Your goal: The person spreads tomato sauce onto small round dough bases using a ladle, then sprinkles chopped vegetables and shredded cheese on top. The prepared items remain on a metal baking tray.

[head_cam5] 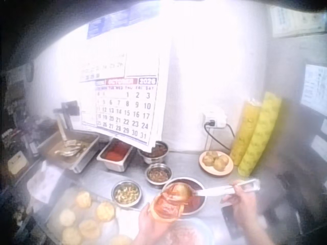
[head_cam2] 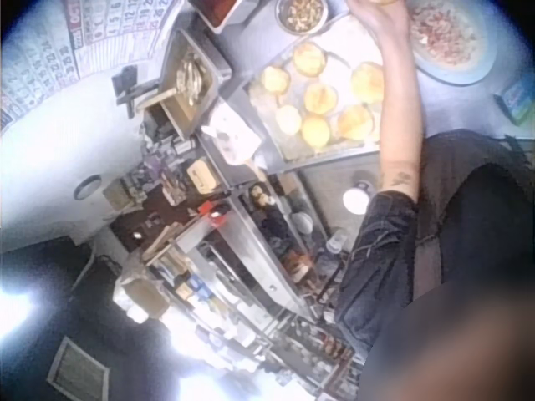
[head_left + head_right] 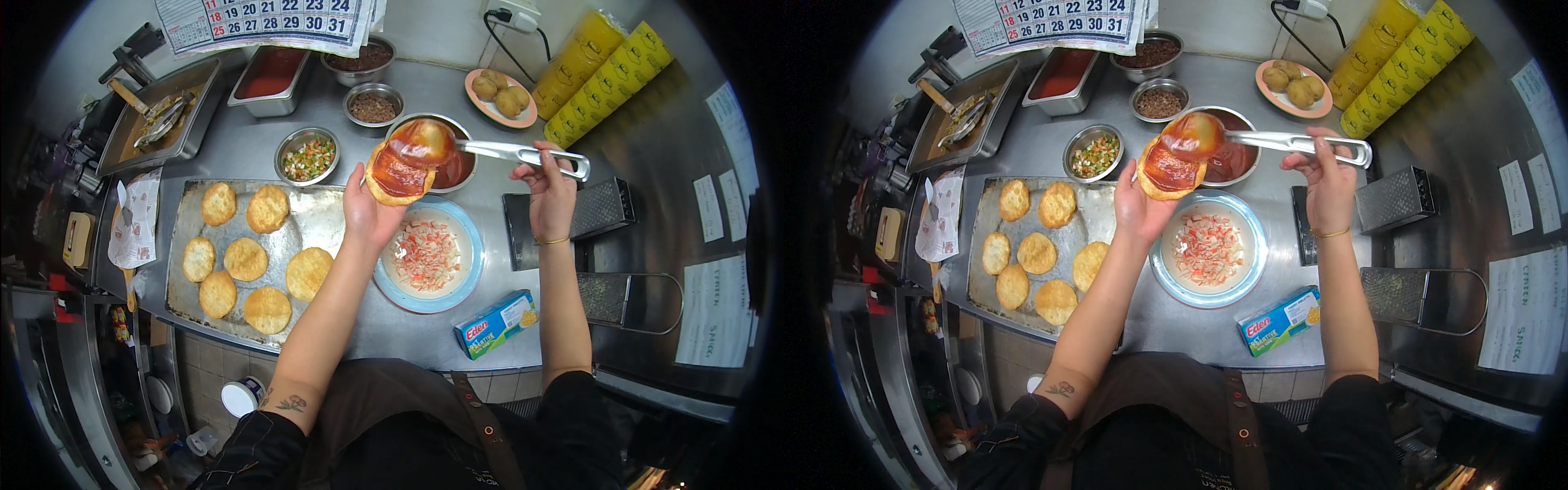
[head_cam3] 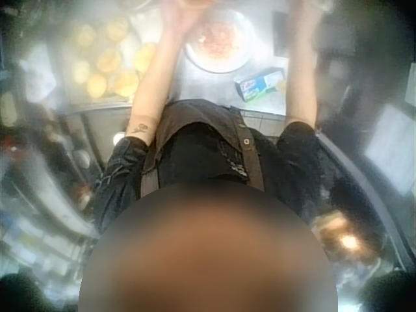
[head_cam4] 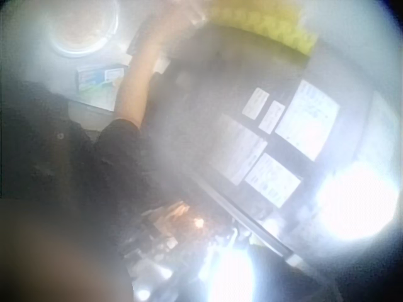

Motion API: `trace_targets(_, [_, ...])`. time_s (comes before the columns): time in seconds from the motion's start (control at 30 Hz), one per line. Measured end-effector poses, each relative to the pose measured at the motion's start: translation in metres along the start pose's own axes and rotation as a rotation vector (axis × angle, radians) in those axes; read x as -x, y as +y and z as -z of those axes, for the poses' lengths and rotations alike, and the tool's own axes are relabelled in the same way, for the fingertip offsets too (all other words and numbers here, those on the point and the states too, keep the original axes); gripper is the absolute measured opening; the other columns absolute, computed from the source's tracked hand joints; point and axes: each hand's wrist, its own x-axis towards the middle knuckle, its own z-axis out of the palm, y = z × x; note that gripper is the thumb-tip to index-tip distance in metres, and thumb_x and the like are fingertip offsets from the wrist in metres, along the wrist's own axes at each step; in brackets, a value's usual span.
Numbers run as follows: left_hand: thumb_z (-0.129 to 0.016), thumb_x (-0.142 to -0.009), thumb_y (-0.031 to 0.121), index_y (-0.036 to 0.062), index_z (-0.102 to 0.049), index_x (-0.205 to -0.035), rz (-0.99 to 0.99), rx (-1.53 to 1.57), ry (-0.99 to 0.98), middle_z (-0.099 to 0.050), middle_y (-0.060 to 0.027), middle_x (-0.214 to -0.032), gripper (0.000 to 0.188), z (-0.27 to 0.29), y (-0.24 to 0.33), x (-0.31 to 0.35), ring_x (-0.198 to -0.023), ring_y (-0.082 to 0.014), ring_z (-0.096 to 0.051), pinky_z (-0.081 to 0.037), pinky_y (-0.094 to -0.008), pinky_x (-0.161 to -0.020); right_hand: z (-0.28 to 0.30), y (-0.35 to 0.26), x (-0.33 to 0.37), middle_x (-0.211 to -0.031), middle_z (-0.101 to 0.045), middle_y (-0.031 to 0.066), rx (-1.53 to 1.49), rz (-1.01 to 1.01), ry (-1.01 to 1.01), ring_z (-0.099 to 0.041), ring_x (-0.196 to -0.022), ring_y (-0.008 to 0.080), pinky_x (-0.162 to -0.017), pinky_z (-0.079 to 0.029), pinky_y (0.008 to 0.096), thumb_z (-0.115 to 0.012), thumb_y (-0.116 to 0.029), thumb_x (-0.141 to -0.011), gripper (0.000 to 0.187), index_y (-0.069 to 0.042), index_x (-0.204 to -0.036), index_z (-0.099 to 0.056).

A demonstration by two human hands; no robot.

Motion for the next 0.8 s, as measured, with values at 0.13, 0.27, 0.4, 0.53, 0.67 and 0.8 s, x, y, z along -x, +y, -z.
trace_targets(0.13, [-0.027, -0.095, 0.034, 0.0001, -0.033, -0.132, -0.061, -0.022, 0.016, -0.036, -0.0168, -0.137, 0.05, 0.0, 0.0, 0.0, -0.128, -0.0305, -0.033, -0.023, -0.0468, -0.108, 0.004, 0.011, 0.009, -0.079, -0.06, 0.0121, -0.016, -0.036, 0.023, -0.063, -0.064, 0.0188, -0.063, -0.053, 0.0316, -0.045, -0.015, -0.092, 0.021, 0.002, -0.105, -0.049])
trace_targets(0.27, [-0.024, -0.095, 0.03, -0.0002, -0.039, -0.127, -0.164, -0.047, 0.044, -0.044, -0.0149, -0.13, 0.046, 0.0, -0.001, 0.002, -0.122, -0.0279, -0.04, -0.029, -0.0438, -0.104, 0.004, 0.008, 0.017, -0.081, -0.058, 0.012, 0.006, 0.019, 0.056, -0.063, -0.064, 0.0196, -0.062, -0.053, 0.0317, -0.045, -0.015, -0.093, 0.021, 0.003, -0.104, -0.049])
trace_targets(0.4, [-0.023, -0.095, 0.029, 0.0001, -0.04, -0.125, -0.245, -0.057, 0.022, -0.045, -0.0144, -0.129, 0.045, -0.002, -0.004, 0.0, -0.121, -0.0278, -0.041, -0.03, -0.0439, -0.103, -0.008, 0.014, 0.024, -0.084, -0.057, 0.0117, -0.043, 0.03, 0.053, -0.063, -0.064, 0.0202, -0.063, -0.053, 0.032, -0.045, -0.015, -0.093, 0.021, 0.002, -0.104, -0.049])
trace_targets(0.53, [-0.023, -0.095, 0.028, 0.0003, -0.041, -0.125, -0.278, -0.071, 0.045, -0.046, -0.0142, -0.128, 0.045, -0.003, 0.0, 0.002, -0.121, -0.0277, -0.042, -0.031, -0.044, -0.102, -0.007, 0.015, 0.025, -0.088, -0.056, 0.0115, -0.026, 0.067, 0.071, -0.063, -0.064, 0.0206, -0.062, -0.053, 0.0322, -0.045, -0.015, -0.093, 0.021, 0.002, -0.105, -0.049])
trace_targets(0.67, [-0.023, -0.094, 0.028, 0.0002, -0.041, -0.125, -0.316, -0.058, 0.023, -0.046, -0.0142, -0.128, 0.045, -0.001, 0.006, 0.004, -0.12, -0.028, -0.042, -0.032, -0.0443, -0.102, -0.013, 0.013, 0.03, -0.091, -0.056, 0.0115, -0.034, 0.051, 0.017, -0.063, -0.065, 0.0207, -0.063, -0.053, 0.032, -0.045, -0.014, -0.093, 0.02, 0.001, -0.105, -0.05])
trace_targets(0.8, [-0.023, -0.094, 0.029, 0.0006, -0.041, -0.125, -0.319, -0.043, -0.005, -0.046, -0.0144, -0.129, 0.046, 0.002, 0.009, 0.001, -0.12, -0.0283, -0.042, -0.031, -0.0449, -0.103, -0.018, 0.016, 0.033, -0.092, -0.056, 0.0116, -0.039, 0.011, -0.023, -0.063, -0.065, 0.02, -0.063, -0.052, 0.0306, -0.045, -0.015, -0.093, 0.02, 0.001, -0.105, -0.049])
